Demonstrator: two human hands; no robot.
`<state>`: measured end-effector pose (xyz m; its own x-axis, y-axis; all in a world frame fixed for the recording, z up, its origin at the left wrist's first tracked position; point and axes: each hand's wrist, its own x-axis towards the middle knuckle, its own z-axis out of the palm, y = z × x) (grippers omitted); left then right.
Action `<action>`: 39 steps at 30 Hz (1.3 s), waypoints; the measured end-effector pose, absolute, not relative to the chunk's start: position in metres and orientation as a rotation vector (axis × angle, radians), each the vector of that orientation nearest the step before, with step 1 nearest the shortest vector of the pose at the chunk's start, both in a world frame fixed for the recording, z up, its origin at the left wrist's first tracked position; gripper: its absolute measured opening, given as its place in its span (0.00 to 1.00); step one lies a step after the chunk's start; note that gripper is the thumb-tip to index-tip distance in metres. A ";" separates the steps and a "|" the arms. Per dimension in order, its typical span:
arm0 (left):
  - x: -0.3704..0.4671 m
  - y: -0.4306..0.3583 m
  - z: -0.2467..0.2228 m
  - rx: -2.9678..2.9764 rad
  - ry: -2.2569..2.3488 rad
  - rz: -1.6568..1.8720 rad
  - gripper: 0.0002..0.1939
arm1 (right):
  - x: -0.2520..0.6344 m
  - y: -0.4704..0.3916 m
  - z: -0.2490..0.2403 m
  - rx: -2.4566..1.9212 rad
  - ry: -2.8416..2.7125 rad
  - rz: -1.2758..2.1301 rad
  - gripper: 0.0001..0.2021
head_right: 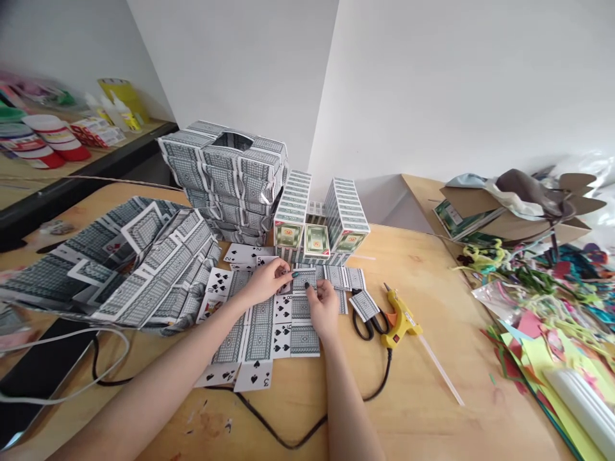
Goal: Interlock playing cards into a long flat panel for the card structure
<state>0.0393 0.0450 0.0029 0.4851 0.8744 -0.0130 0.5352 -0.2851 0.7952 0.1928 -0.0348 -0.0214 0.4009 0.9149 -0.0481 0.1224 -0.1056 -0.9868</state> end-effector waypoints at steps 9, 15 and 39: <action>0.039 0.040 0.002 2.003 1.125 0.632 0.11 | 0.194 -0.037 -0.026 -1.555 -0.978 0.885 0.23; 0.033 0.042 0.000 2.022 1.055 0.603 0.16 | 0.190 -0.040 -0.014 -1.569 -1.054 0.838 0.30; 0.024 0.046 -0.007 1.837 0.845 0.580 0.27 | 0.188 -0.041 -0.013 -1.560 -1.049 0.828 0.33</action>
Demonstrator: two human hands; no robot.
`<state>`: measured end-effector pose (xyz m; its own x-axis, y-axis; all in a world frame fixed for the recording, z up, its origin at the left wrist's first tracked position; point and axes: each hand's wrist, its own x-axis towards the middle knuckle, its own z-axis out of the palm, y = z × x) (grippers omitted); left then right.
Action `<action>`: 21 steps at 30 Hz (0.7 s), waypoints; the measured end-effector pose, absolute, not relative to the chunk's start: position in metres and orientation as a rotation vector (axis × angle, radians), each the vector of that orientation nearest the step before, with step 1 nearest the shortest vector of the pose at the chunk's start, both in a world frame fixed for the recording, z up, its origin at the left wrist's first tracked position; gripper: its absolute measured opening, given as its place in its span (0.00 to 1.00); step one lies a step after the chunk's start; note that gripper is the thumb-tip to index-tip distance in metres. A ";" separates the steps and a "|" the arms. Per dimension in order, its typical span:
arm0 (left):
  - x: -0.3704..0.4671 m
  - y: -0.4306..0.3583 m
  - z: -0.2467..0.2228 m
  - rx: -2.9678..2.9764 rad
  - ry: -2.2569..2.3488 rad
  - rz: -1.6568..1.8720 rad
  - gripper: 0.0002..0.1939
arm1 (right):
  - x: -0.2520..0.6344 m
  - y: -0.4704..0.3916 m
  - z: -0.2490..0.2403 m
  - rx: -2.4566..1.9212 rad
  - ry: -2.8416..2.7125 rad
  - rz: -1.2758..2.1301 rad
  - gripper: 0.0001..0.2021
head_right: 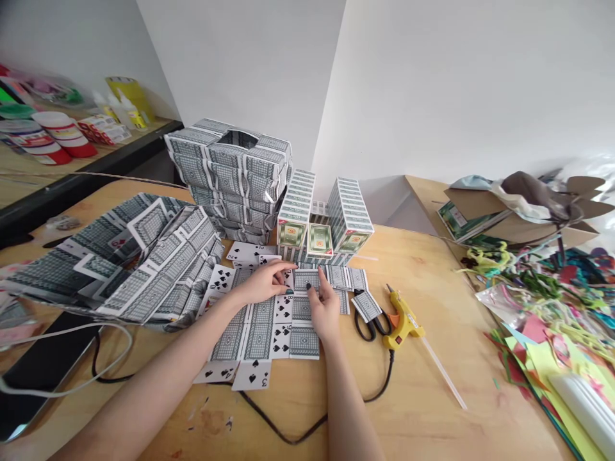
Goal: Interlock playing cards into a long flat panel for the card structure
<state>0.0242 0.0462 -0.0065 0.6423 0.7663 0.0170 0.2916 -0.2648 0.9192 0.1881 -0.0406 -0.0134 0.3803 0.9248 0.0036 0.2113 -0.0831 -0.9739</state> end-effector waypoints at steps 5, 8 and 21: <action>0.024 0.046 -0.007 1.854 0.840 0.588 0.27 | 0.188 -0.042 -0.012 -1.555 -1.080 0.804 0.31; 0.024 0.046 -0.006 1.858 0.844 0.580 0.27 | 0.188 -0.042 -0.012 -1.582 -1.117 0.786 0.31; 0.022 0.047 -0.007 1.844 0.804 0.504 0.27 | 0.188 -0.040 -0.012 -1.659 -1.216 0.684 0.29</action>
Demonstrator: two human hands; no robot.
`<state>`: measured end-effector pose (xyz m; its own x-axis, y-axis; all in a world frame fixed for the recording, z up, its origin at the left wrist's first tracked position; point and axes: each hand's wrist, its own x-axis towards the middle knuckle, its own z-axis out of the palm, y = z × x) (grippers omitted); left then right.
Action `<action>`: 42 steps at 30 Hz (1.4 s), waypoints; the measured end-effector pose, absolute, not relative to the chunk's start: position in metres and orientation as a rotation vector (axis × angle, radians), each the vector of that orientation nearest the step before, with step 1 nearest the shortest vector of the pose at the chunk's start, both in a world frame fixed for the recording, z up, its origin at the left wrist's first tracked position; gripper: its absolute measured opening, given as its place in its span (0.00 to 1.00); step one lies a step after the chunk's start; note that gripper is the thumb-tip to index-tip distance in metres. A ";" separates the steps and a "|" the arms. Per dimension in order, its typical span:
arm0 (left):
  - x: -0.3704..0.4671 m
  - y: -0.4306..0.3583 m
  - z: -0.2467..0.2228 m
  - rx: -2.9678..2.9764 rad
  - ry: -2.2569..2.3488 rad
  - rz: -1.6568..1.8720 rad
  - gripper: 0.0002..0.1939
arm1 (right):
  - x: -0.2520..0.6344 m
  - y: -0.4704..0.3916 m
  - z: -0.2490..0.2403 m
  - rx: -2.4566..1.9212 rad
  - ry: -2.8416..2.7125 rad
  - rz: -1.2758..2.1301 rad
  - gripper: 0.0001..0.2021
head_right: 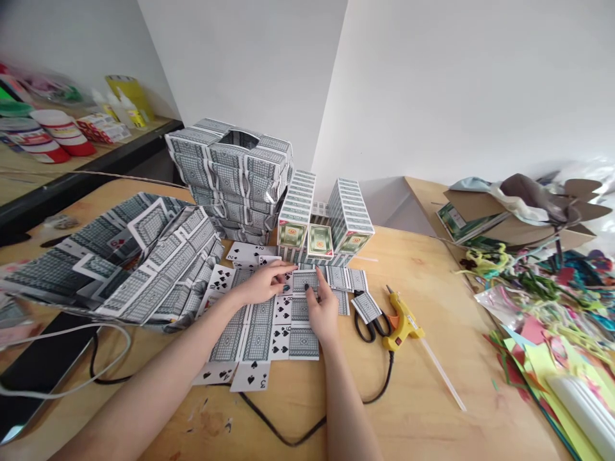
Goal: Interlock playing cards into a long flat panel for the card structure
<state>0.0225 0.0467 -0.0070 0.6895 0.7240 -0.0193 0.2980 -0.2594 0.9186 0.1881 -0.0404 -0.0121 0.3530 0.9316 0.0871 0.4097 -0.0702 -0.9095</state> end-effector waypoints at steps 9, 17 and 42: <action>0.027 0.045 -0.007 1.880 0.955 0.601 0.24 | 0.187 -0.040 -0.011 -1.684 -1.263 0.636 0.29; 0.029 0.046 -0.009 1.936 0.965 0.654 0.23 | 0.188 -0.038 -0.015 -1.691 -1.288 0.625 0.30; 0.035 0.033 0.000 2.089 1.094 0.991 0.10 | 0.190 -0.031 -0.018 -1.623 -1.305 0.696 0.29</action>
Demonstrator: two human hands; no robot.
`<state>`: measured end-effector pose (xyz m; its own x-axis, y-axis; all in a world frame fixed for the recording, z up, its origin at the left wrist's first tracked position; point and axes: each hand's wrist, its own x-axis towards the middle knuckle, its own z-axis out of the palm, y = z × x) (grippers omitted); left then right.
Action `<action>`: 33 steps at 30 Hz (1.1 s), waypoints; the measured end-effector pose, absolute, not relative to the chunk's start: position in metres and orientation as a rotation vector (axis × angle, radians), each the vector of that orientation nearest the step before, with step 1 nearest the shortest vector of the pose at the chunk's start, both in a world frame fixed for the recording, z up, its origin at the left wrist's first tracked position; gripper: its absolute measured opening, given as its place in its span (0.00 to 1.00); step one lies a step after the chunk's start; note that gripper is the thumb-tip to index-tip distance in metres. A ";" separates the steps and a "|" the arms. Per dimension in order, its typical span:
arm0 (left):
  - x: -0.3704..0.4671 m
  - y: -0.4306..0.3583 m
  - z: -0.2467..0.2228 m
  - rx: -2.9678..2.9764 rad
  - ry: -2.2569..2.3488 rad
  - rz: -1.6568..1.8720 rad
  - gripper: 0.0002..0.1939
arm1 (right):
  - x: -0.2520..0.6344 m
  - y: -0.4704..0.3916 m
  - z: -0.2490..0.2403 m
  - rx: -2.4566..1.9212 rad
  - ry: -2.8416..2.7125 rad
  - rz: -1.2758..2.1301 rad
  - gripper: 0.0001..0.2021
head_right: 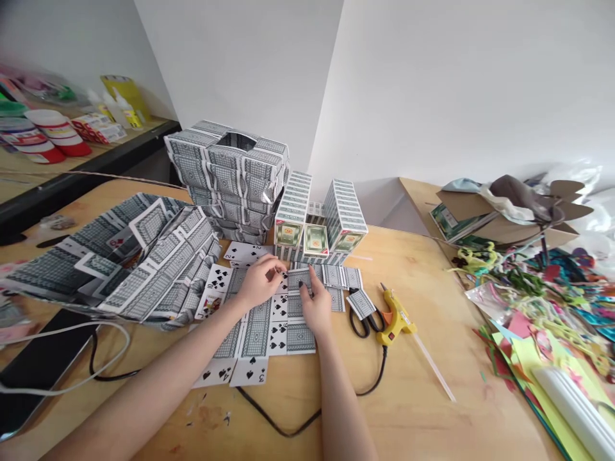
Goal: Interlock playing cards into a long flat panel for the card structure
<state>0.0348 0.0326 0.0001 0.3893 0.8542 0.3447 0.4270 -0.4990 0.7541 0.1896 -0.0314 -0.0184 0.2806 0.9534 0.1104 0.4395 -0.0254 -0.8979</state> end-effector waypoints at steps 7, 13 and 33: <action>0.028 0.019 0.040 2.363 1.136 0.738 0.11 | 0.186 -0.033 -0.017 -1.688 -1.272 0.617 0.26; 0.003 0.000 0.054 2.417 1.037 0.482 0.14 | 0.192 -0.036 -0.010 -1.659 -1.260 0.659 0.27; 0.021 -0.036 -0.010 2.569 1.523 0.567 0.25 | 0.201 -0.054 -0.002 -1.746 -1.514 0.625 0.29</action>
<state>0.0213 -0.0361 -0.0104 0.4295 0.8637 0.2637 0.8257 -0.4939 0.2726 0.2013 -0.0539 -0.0020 0.1888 0.9770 0.0995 0.6219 -0.0405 -0.7820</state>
